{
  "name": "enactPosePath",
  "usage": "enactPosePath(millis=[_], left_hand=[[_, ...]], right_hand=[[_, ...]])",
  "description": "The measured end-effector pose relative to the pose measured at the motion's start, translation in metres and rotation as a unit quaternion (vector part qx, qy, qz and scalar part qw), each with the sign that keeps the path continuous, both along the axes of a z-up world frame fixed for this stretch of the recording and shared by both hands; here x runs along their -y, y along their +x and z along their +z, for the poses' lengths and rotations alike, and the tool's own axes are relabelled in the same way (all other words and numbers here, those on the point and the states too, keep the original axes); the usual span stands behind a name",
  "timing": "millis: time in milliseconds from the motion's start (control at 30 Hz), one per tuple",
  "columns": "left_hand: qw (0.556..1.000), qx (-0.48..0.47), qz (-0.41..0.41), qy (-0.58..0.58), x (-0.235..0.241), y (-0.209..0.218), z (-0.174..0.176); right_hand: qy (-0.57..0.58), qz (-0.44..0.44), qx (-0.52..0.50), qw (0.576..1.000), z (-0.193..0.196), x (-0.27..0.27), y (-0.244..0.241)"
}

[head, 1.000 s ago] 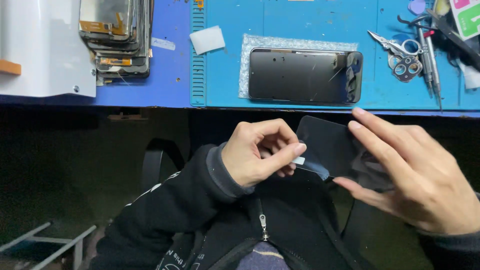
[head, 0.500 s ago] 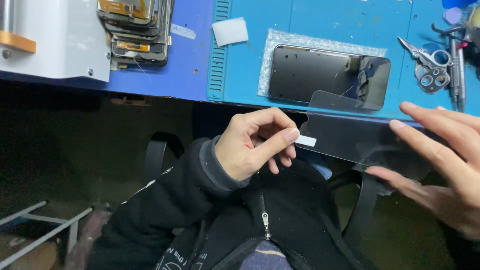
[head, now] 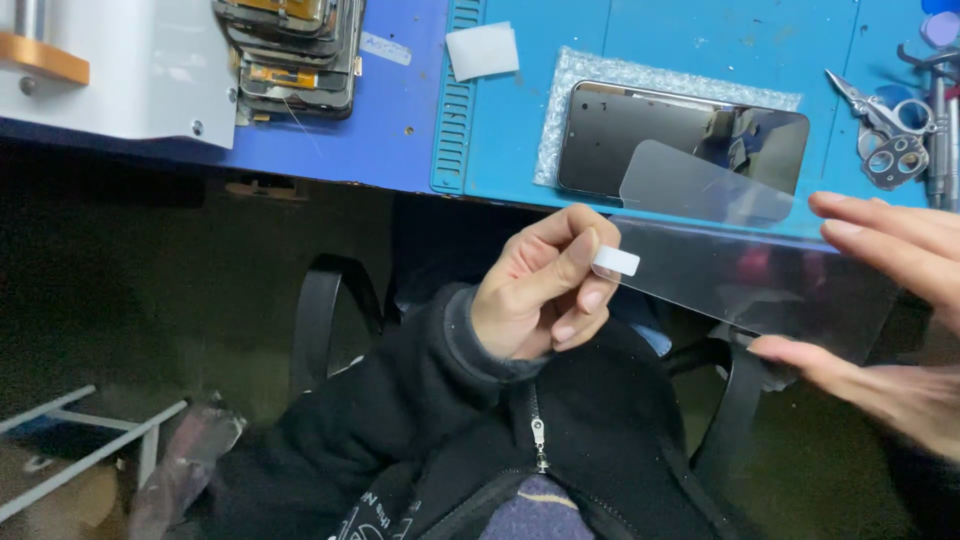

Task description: Applying a tempered glass screen protector to a mobile phone.

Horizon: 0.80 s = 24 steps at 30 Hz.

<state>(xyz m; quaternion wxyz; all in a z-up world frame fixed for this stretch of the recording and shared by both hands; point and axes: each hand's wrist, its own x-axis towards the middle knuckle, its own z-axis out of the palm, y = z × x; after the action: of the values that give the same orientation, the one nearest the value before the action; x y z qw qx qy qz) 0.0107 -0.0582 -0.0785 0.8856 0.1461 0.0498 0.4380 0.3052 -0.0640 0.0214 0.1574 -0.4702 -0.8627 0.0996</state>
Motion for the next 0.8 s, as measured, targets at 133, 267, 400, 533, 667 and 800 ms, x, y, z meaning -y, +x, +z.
enactPosePath(millis=[133,267,400,533,667,800], left_hand=[[0.995,0.093,0.015,-0.016,0.013,0.017,0.004],[0.997,0.065,0.036,-0.03,0.018,0.025,-0.003],[0.998,-0.011,0.042,-0.043,0.024,0.037,-0.01],[0.988,-0.147,-0.022,-0.042,0.034,0.052,-0.031],[0.962,-0.258,-0.085,0.005,0.045,0.065,-0.057],[0.954,-0.282,-0.1,0.012,0.048,0.061,-0.062]], right_hand=[[-0.038,0.021,-0.044,0.998,0.006,-0.007,-0.01],[-0.12,0.001,-0.174,0.977,0.005,-0.006,-0.017],[-0.131,0.005,-0.158,0.979,0.021,-0.012,-0.04],[-0.135,0.014,-0.149,0.979,0.04,-0.017,-0.066],[-0.159,0.024,-0.117,0.98,0.044,-0.02,-0.079],[-0.162,-0.008,-0.145,0.976,0.044,-0.022,-0.089]])
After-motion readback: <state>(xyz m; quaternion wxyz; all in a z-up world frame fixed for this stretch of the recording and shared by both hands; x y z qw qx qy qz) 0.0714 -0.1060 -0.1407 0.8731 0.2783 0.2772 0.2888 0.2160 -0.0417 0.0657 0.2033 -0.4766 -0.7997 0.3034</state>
